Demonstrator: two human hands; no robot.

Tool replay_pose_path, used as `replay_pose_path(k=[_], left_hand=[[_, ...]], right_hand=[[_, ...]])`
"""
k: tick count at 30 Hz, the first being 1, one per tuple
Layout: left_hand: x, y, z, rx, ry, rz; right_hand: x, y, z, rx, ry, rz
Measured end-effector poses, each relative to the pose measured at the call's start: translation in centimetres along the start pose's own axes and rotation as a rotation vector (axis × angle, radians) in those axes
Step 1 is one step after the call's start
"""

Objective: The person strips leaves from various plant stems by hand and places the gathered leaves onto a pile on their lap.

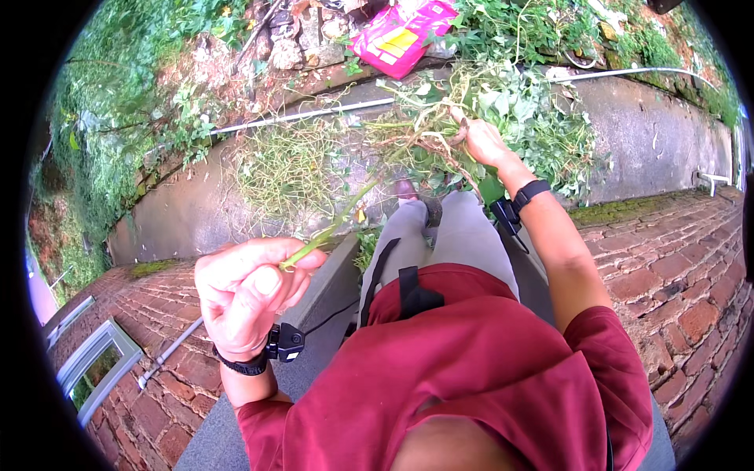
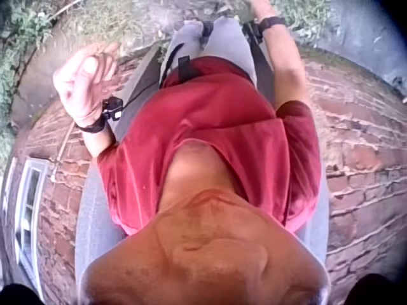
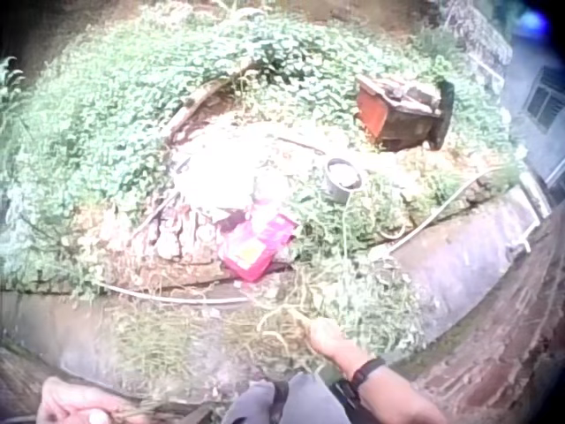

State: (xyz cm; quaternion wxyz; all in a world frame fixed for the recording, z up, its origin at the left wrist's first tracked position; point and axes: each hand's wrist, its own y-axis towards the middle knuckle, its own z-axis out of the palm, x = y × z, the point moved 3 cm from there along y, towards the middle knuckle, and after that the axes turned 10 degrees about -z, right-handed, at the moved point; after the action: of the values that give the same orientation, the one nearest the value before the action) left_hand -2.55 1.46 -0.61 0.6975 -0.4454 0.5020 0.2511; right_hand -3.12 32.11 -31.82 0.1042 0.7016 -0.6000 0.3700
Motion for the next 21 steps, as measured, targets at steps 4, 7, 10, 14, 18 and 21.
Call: replay_pose_path(k=[4, 7, 10, 14, 18, 21], left_hand=[[-3.1, -3.6, -3.4, 0.005, -0.278, 0.193], [-5.7, -5.7, -8.0, -0.114, -0.445, 0.339], [-6.1, -7.2, -12.6, -0.104, -0.523, 0.439], [-1.0, -1.1, -14.5, -0.013, -0.369, 0.592], [6.8, 5.5, -10.5, -0.016, -0.192, 0.332], [14.2, 10.1, -7.2, 0.017, -0.002, 0.034]], right_hand=[[2.2, 2.1, 3.0, -0.101, 0.067, -0.055], [7.0, 3.9, -0.8, -0.327, -0.024, -0.095], [10.2, 2.7, -10.9, -0.506, 0.231, -0.242], [16.7, -1.6, -23.1, -0.667, -0.083, -0.245], [22.2, -4.4, -26.4, -0.697, -0.322, -0.388], [23.8, -5.6, -26.1, -0.654, -0.358, -0.362]])
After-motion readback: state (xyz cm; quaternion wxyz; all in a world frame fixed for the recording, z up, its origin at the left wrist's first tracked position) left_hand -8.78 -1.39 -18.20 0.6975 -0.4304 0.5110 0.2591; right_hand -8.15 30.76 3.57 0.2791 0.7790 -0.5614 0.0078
